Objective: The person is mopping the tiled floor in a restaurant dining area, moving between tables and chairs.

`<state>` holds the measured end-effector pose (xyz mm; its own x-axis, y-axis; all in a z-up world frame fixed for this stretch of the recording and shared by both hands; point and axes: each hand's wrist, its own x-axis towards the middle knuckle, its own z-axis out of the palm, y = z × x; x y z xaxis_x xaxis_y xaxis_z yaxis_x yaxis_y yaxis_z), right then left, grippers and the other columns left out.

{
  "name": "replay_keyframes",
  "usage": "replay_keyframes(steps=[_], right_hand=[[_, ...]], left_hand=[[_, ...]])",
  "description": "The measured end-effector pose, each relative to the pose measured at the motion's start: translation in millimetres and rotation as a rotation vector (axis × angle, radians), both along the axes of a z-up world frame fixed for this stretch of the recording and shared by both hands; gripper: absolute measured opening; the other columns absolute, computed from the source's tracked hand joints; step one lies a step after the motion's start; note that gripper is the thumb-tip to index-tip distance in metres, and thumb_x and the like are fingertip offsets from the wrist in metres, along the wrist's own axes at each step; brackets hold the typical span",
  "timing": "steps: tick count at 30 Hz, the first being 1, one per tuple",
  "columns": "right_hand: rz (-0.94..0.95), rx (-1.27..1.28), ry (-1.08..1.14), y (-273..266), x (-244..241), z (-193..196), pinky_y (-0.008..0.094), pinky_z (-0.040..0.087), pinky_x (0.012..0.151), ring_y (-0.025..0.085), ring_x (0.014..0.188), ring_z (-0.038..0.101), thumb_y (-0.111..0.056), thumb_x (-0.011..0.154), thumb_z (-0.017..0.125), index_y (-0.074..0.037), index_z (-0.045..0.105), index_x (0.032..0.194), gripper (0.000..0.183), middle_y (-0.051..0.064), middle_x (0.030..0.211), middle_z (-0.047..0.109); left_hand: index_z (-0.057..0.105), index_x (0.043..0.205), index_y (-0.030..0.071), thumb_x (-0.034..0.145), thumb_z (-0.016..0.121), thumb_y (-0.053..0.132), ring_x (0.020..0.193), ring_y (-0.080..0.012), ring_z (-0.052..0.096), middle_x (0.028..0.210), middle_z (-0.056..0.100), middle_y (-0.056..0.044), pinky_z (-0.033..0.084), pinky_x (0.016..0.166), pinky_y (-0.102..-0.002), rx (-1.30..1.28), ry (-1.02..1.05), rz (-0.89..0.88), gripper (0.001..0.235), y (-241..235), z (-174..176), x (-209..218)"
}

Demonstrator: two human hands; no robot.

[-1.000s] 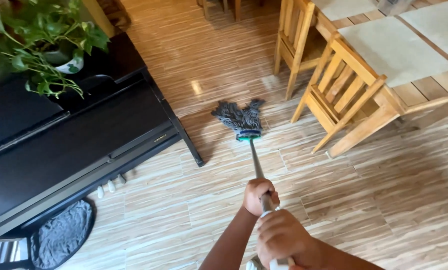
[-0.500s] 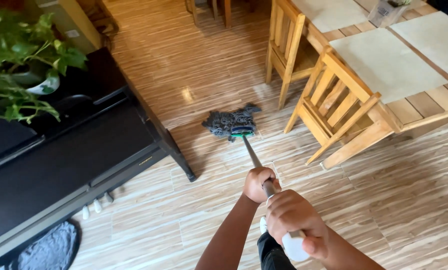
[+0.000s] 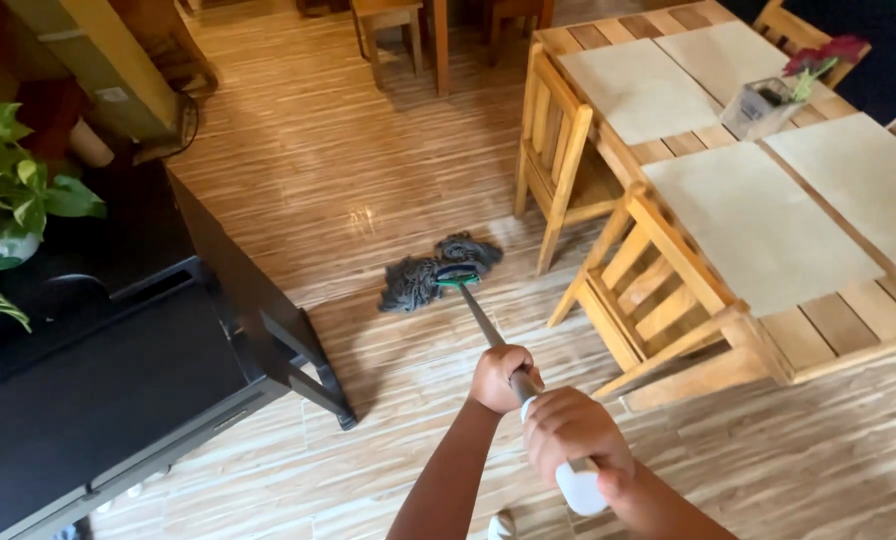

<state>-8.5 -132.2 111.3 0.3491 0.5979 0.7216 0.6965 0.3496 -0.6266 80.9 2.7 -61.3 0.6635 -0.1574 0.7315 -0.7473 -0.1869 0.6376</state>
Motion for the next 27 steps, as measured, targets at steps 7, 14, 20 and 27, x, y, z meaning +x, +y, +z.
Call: replay_keyframes(steps=[7, 14, 20, 27], right_hand=[[0.005, 0.06, 0.025, 13, 80, -1, 0.04, 0.051, 0.064, 0.027, 0.059, 0.066, -0.065, 0.105, 0.034, -0.008, 0.06, 0.073, 0.07, 0.007, 0.066, 0.064], [0.023, 0.016, -0.009, 24, 162, -30, 0.04, 0.049, 0.067, 0.027, 0.062, 0.065, -0.067, 0.105, 0.032, -0.009, 0.059, 0.077, 0.07, 0.006, 0.07, 0.065], [0.015, 0.009, -0.018, 46, 259, -40, 0.041, 0.049, 0.065, 0.027, 0.059, 0.063, -0.065, 0.104, 0.033, -0.008, 0.059, 0.074, 0.069, 0.006, 0.068, 0.064], [0.02, 0.014, -0.026, 84, 390, -24, 0.043, 0.052, 0.071, 0.028, 0.062, 0.066, -0.067, 0.104, 0.029, -0.009, 0.06, 0.075, 0.072, 0.007, 0.069, 0.066]], left_hand=[[0.053, 0.072, 0.008, 0.072, 0.075, 0.009, 0.063, -0.0353, 0.061, 0.067, 0.06, -0.012, 0.05, 0.057, -0.043, 0.018, 0.085, 0.074, 0.022, 8, 3, 77], [0.053, 0.073, 0.009, 0.071, 0.071, 0.007, 0.063, -0.0343, 0.061, 0.067, 0.06, -0.011, 0.051, 0.059, -0.044, 0.052, 0.039, 0.098, 0.018, 24, -14, 160], [0.053, 0.073, 0.008, 0.069, 0.073, 0.008, 0.064, -0.0345, 0.061, 0.069, 0.059, -0.011, 0.051, 0.059, -0.044, 0.043, -0.003, 0.039, 0.02, 45, -36, 266], [0.052, 0.07, 0.01, 0.072, 0.074, 0.009, 0.065, -0.0319, 0.063, 0.069, 0.062, -0.009, 0.052, 0.061, -0.044, 0.078, 0.026, -0.042, 0.022, 87, -10, 395]])
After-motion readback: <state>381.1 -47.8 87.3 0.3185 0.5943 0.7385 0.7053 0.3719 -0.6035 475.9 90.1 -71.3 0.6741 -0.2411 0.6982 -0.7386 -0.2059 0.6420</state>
